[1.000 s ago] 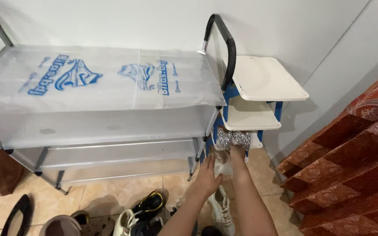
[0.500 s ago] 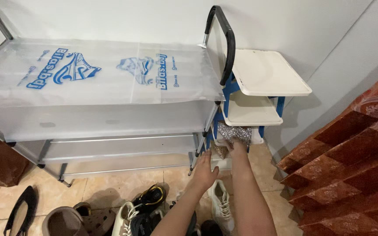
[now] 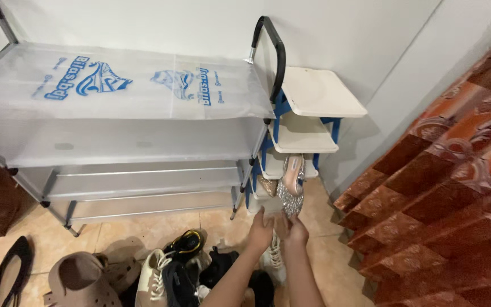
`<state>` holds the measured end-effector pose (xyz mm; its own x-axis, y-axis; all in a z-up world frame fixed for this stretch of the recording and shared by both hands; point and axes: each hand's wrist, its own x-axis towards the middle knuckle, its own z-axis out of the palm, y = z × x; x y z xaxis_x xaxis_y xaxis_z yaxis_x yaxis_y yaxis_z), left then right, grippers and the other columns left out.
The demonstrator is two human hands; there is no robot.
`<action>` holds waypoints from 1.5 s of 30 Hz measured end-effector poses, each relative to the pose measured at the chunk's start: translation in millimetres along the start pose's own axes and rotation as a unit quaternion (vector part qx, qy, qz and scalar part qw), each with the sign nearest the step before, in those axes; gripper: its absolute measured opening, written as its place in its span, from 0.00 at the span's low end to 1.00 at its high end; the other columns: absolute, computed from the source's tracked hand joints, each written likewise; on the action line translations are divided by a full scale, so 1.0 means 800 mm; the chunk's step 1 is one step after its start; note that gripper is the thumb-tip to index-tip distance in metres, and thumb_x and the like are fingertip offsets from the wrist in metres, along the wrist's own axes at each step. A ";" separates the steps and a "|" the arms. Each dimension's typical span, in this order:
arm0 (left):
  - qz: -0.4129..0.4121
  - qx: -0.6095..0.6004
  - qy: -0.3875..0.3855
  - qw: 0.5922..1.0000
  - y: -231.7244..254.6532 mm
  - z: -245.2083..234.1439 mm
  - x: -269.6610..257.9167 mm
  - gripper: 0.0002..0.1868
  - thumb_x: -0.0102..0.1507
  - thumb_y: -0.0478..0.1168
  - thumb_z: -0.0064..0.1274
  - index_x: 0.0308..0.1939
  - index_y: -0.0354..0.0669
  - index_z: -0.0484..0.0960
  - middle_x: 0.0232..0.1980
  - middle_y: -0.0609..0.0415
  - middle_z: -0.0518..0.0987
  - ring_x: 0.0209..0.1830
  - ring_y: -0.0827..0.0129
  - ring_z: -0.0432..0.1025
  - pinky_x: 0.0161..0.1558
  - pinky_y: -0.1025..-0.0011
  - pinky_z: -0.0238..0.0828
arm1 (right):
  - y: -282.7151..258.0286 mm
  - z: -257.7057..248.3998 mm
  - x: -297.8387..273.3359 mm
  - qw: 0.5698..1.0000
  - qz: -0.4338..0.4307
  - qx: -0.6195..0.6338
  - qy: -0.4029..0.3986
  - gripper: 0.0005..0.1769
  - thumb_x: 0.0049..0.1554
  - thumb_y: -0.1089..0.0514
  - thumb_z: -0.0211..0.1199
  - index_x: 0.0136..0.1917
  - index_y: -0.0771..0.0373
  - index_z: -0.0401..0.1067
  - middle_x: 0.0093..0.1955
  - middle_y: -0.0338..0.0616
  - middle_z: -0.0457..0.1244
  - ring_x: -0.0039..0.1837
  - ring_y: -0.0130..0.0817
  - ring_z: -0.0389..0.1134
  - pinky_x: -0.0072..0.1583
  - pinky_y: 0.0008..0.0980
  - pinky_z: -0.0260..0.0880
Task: The person sits on the floor and organizes various shoes, including sandals, sneakers, and heels, by picking them up and placing them on a multi-tiered shoe rack.
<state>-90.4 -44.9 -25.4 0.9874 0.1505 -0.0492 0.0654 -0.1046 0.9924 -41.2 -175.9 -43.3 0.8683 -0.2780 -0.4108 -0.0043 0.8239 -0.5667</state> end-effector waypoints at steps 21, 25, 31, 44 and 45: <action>-0.092 -0.298 0.120 0.942 0.059 -0.291 -0.425 0.32 0.67 0.58 0.41 0.66 0.40 0.73 0.52 0.54 0.81 0.50 0.63 0.75 0.49 0.62 0.71 | 0.110 -0.118 -0.631 0.932 -0.146 -0.230 -0.240 0.12 0.62 0.66 0.59 0.59 0.72 0.68 0.60 0.52 0.67 0.61 0.39 0.69 0.65 0.37 0.72; 0.014 -0.492 0.083 0.867 0.112 -0.361 -0.527 0.35 0.72 0.66 0.47 0.63 0.37 0.70 0.41 0.50 0.75 0.38 0.61 0.72 0.37 0.62 0.72 | 0.148 -0.104 -0.744 0.867 -0.222 -0.290 -0.339 0.13 0.61 0.69 0.60 0.59 0.73 0.67 0.65 0.52 0.66 0.65 0.36 0.68 0.67 0.31 0.67; 0.055 -0.484 0.029 0.873 0.123 -0.459 -0.628 0.32 0.67 0.57 0.51 0.62 0.31 0.72 0.47 0.39 0.81 0.43 0.55 0.77 0.45 0.60 0.78 | 0.156 -0.086 -0.863 0.765 -0.284 -0.357 -0.454 0.19 0.55 0.73 0.60 0.60 0.69 0.66 0.75 0.53 0.57 0.78 0.42 0.58 0.75 0.41 0.57; 0.110 -0.537 -0.117 0.828 0.116 -0.523 -0.679 0.55 0.57 0.78 0.46 0.71 0.34 0.67 0.65 0.37 0.76 0.58 0.50 0.77 0.53 0.54 0.78 | 0.156 -0.040 -0.940 0.741 -0.235 -0.322 -0.541 0.48 0.58 0.62 0.67 0.82 0.62 0.42 0.77 0.53 0.52 0.78 0.46 0.56 0.75 0.46 0.58; 0.106 -0.536 -0.117 0.830 0.111 -0.525 -0.675 0.57 0.57 0.79 0.46 0.72 0.33 0.67 0.65 0.35 0.76 0.58 0.48 0.76 0.53 0.53 0.78 | 0.157 -0.040 -0.938 0.741 -0.234 -0.332 -0.534 0.48 0.57 0.63 0.68 0.83 0.62 0.43 0.76 0.53 0.53 0.77 0.45 0.57 0.75 0.45 0.60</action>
<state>-678.7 277.6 136.6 0.9696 0.0323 0.2425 -0.1550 0.8481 0.5067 -709.2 120.3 171.0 0.7478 0.3848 0.5410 0.4866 0.2365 -0.8410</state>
